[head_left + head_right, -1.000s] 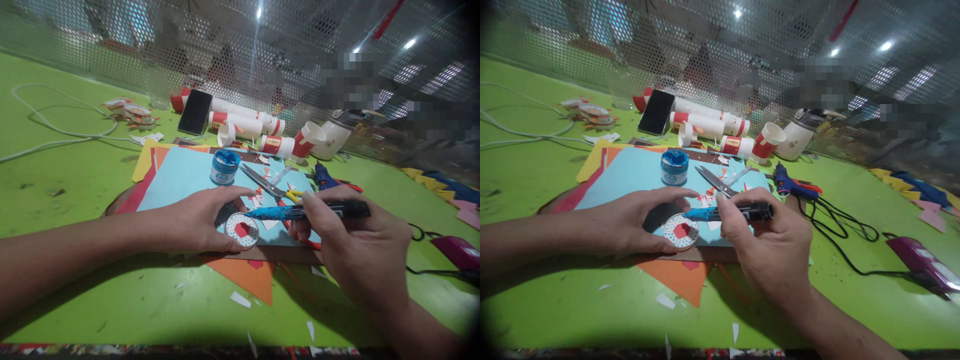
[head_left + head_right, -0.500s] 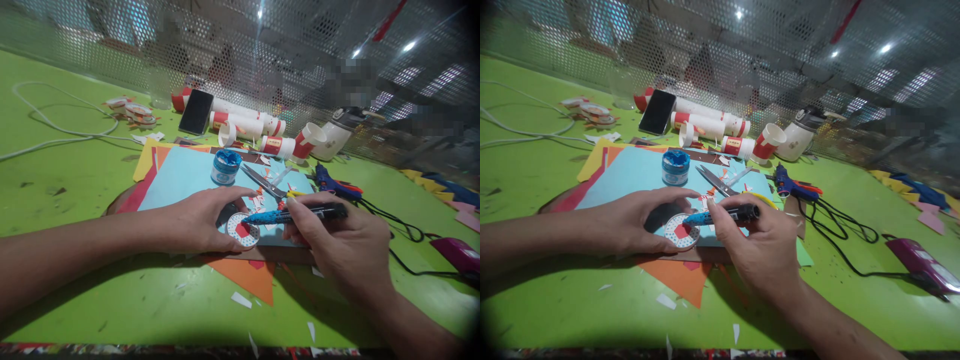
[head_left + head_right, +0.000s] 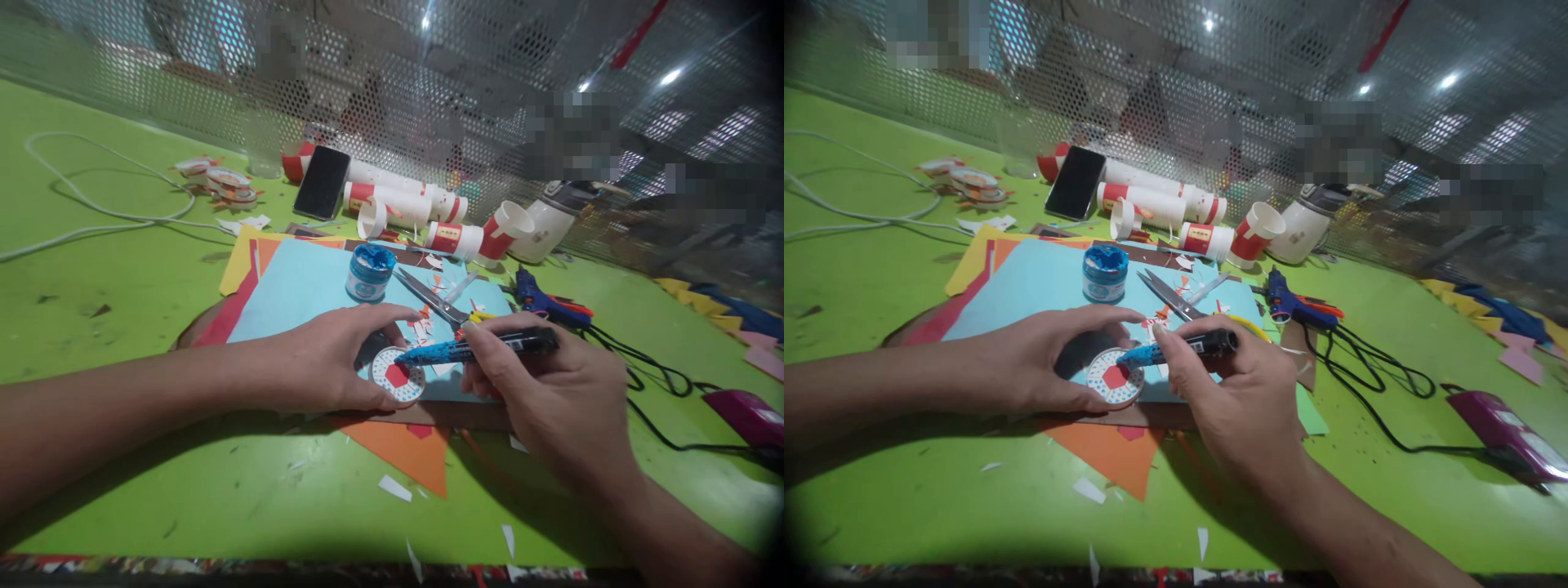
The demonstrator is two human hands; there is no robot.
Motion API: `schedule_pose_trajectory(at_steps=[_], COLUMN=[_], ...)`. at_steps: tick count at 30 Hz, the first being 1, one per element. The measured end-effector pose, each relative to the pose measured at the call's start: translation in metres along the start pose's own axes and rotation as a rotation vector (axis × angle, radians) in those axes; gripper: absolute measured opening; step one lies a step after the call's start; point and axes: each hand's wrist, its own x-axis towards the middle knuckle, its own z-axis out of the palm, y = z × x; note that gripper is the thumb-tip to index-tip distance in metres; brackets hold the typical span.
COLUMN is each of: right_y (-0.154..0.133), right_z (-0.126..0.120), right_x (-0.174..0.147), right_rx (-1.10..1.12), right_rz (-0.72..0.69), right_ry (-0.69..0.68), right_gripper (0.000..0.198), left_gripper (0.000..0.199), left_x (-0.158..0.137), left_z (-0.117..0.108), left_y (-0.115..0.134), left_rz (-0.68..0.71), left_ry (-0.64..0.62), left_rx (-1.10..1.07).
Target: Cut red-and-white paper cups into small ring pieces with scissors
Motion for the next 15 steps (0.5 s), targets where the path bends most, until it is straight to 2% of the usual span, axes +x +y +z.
schedule_pose_trajectory(at_steps=[7,15], right_y=[-0.004,-0.011], right_z=[0.003,0.01], right_x=[0.003,0.002], right_rx=[-0.007,-0.01], right_rz=[0.064,-0.045], right_ry=[0.015,0.066], right_gripper=[0.031,0.036], left_gripper=[0.081,0.08], left_x=[0.001,0.001], left_z=[0.0,0.0], left_y=[0.001,0.002], left_rz=[-0.004,0.018], left_ry=[-0.004,-0.014], left_rx=[0.028,0.022])
